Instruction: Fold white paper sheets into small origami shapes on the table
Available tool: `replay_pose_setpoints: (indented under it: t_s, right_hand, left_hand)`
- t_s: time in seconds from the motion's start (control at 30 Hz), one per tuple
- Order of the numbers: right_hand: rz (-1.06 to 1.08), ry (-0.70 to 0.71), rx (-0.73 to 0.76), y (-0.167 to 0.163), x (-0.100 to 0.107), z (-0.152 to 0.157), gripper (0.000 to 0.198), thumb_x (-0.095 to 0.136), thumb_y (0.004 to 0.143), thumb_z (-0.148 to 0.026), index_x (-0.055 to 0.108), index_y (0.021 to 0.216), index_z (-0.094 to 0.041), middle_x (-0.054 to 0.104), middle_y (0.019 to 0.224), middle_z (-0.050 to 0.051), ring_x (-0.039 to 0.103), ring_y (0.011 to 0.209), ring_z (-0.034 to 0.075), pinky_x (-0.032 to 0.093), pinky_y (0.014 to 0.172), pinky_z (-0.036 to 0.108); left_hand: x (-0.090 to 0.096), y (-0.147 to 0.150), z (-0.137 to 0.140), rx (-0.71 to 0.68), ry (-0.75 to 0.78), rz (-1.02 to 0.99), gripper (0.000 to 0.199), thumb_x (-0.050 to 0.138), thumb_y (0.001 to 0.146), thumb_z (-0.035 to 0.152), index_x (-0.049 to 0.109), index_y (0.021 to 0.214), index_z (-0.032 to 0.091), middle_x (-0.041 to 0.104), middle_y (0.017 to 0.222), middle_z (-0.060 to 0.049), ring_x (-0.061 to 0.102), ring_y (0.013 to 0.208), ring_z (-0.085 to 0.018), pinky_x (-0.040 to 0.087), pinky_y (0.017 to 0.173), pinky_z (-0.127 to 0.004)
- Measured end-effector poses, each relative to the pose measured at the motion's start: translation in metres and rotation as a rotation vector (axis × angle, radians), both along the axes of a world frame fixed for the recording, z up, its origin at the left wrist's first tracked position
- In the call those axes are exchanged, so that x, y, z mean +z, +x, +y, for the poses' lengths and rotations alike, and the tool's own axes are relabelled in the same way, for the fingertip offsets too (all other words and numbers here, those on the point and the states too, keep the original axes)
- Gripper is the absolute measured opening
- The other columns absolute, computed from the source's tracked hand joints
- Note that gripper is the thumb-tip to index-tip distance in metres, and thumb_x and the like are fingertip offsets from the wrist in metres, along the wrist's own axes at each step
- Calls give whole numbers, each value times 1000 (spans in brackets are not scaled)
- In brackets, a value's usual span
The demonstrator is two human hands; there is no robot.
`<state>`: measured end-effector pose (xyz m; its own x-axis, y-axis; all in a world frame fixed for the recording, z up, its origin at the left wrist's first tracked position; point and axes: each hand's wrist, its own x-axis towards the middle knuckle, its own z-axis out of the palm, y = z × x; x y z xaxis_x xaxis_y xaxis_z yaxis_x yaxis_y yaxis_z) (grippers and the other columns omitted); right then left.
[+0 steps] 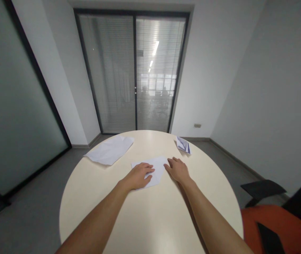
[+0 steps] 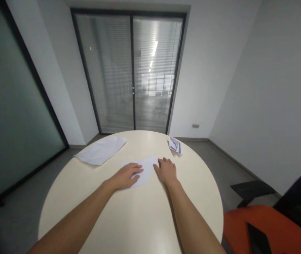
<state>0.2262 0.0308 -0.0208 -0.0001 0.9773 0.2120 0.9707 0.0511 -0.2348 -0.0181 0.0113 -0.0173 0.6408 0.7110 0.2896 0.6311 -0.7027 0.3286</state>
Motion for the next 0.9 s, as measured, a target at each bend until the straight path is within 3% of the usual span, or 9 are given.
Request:
replay_pose_setpoints:
  t_s: [0.27,0.37,0.67,0.9]
  right_hand:
    - [77,121,48,2,6,0,33,57,91,-34,72,117,-21,66,129,11,58,120,27,40,104,36]
    - [73,97,132,-1,10,-2,30,54,91,-29,78,107,-22,66,129,11,58,120,26,40,105,34]
    - [47,61,258,-7,10,-4,35,49,94,-28,75,116,-22,66,128,11,58,121,23,38,107,33]
    - [13,-84,129,-9,9,-8,45,38,101,-41,56,140,-30,47,151,11,39,140,33,22,112,65]
  left_hand:
    - [2,1,0,32,6,26,38,50,94,29,66,128,21,61,138,-6,52,128,-23,40,113,-39]
    - [1,0,2,65,22,30,39,51,93,29,66,128,20,62,137,-7,54,126,-24,41,111,-40]
    - [-1,-1,5,63,37,28,39,52,94,29,66,129,18,62,136,-9,54,125,-25,41,111,-41]
    - [-6,-2,8,47,50,17,39,51,94,29,65,129,19,62,136,-9,53,126,-25,41,112,-41]
